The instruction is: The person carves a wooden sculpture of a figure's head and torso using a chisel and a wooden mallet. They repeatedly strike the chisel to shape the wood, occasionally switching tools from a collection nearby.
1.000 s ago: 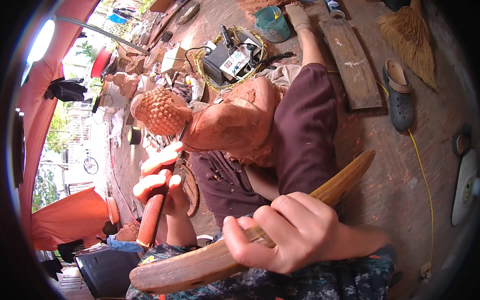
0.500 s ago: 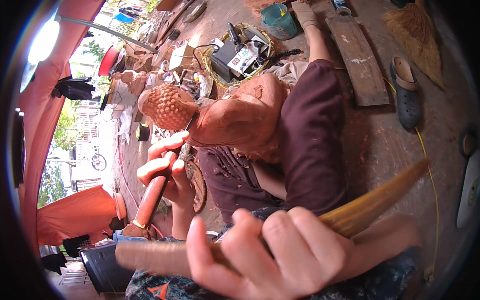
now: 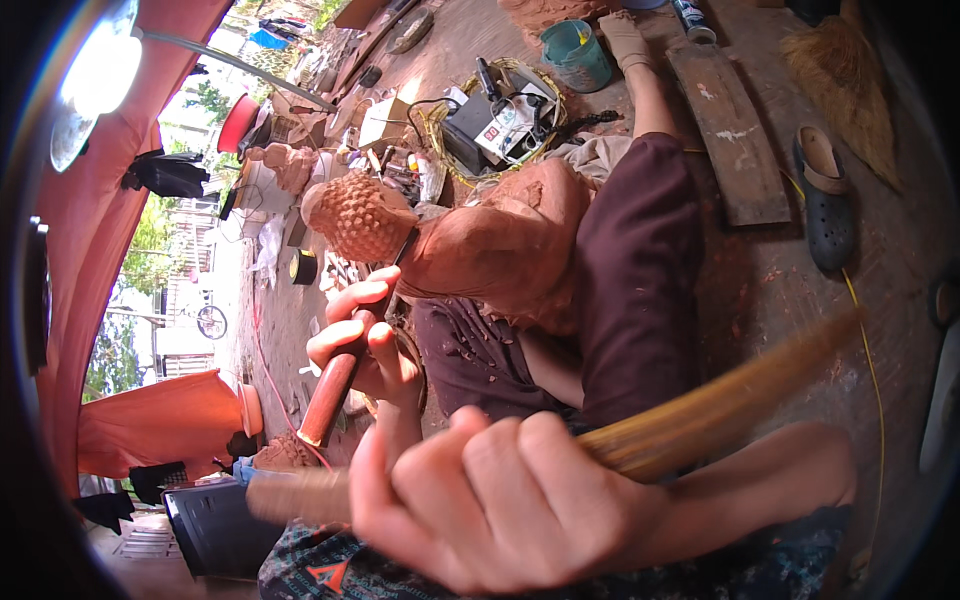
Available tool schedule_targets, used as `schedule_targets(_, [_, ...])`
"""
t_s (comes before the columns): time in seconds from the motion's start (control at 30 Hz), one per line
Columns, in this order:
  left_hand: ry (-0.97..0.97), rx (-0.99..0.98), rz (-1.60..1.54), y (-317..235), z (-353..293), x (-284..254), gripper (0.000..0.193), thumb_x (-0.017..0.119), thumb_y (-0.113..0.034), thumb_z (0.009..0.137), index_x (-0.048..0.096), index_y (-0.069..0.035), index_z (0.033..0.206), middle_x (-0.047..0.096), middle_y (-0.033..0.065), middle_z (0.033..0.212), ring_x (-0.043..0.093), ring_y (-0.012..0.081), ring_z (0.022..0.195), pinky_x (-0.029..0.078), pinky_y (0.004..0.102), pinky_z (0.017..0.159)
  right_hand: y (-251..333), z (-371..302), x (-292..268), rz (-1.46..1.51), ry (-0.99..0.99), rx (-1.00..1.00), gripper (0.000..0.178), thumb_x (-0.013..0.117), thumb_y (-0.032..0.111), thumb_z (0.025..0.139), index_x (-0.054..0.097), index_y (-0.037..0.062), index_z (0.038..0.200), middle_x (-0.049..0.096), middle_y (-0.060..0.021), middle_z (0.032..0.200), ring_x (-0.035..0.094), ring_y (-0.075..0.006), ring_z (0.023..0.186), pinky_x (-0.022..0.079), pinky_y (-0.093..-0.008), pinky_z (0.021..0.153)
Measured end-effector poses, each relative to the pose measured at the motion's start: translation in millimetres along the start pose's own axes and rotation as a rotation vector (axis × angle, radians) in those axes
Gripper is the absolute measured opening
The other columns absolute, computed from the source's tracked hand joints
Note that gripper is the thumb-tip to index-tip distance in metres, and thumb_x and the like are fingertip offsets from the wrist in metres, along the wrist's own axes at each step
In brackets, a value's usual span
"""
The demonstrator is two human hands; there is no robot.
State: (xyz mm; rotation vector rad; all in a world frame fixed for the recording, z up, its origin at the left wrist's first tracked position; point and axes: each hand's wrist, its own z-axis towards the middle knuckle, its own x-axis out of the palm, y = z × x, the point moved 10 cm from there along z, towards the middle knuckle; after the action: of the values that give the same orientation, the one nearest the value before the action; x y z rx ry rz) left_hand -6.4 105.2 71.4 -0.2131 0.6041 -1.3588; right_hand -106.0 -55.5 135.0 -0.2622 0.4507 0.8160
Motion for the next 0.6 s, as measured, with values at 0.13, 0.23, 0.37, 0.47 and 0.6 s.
schedule_targets(0.13, [0.017, -0.019, -0.012, 0.7, 2.3, 5.0, 0.028, 0.06, -0.015, 0.092, 0.036, -0.008, 0.103, 0.056, 0.0236, 0.105, 0.062, 0.0407, 0.096, 0.051, 0.0506, 0.085, -7.0, -2.5, 8.5, -0.011, 0.096, 0.038, 0.03, 0.06, 0.0, 0.071, 0.06, 0.0158, 0.097, 0.043, -0.0008, 0.063, 0.036, -0.0087, 0.045, 0.029, -0.0216, 0.038])
schedule_targets(0.23, [0.219, 0.087, -0.02, -14.0, 11.5, 13.3, 0.025, 0.064, -0.005, 0.087, 0.045, -0.003, 0.103, 0.059, 0.0242, 0.101, 0.061, 0.0427, 0.098, 0.049, 0.0534, 0.089, -21.0, -14.2, 14.3, 0.03, 0.137, 0.17, 0.027, 0.063, 0.004, 0.07, 0.061, 0.0145, 0.095, 0.042, -0.0004, 0.062, 0.038, -0.0097, 0.047, 0.031, -0.0226, 0.04])
schedule_targets(0.37, [0.158, -0.213, -0.216, 3.9, 37.9, -3.2, 0.012, 0.064, -0.002, 0.085, 0.054, -0.002, 0.092, 0.061, 0.0213, 0.098, 0.062, 0.0402, 0.097, 0.049, 0.0541, 0.09, -54.0, -39.5, 16.7, 0.301, 0.141, 0.399, 0.025, 0.065, 0.01, 0.073, 0.062, 0.0123, 0.098, 0.042, -0.0005, 0.064, 0.043, -0.0127, 0.049, 0.038, -0.0263, 0.045])
schedule_targets(0.47, [0.238, 0.025, -0.254, -13.8, 33.8, 15.7, 0.012, 0.066, -0.004, 0.084, 0.056, 0.0, 0.088, 0.061, 0.0209, 0.099, 0.061, 0.0409, 0.099, 0.047, 0.0564, 0.091, -79.1, -83.6, 32.6, 0.583, 0.06, 0.756, 0.032, 0.07, 0.009, 0.068, 0.061, 0.0082, 0.099, 0.055, -0.0055, 0.071, 0.058, -0.0202, 0.057, 0.046, -0.0326, 0.052])
schedule_targets(0.6, [0.135, -0.321, -0.563, -26.9, 45.4, -0.2, 0.031, 0.07, -0.017, 0.085, 0.045, -0.003, 0.097, 0.062, 0.016, 0.09, 0.064, 0.0291, 0.071, 0.058, 0.0469, 0.068, -90.0, -154.7, 68.1, 0.806, 0.186, 1.248, 0.04, 0.077, 0.003, 0.064, 0.056, 0.0021, 0.098, 0.065, -0.012, 0.083, 0.068, -0.0215, 0.079, 0.05, -0.0315, 0.07])
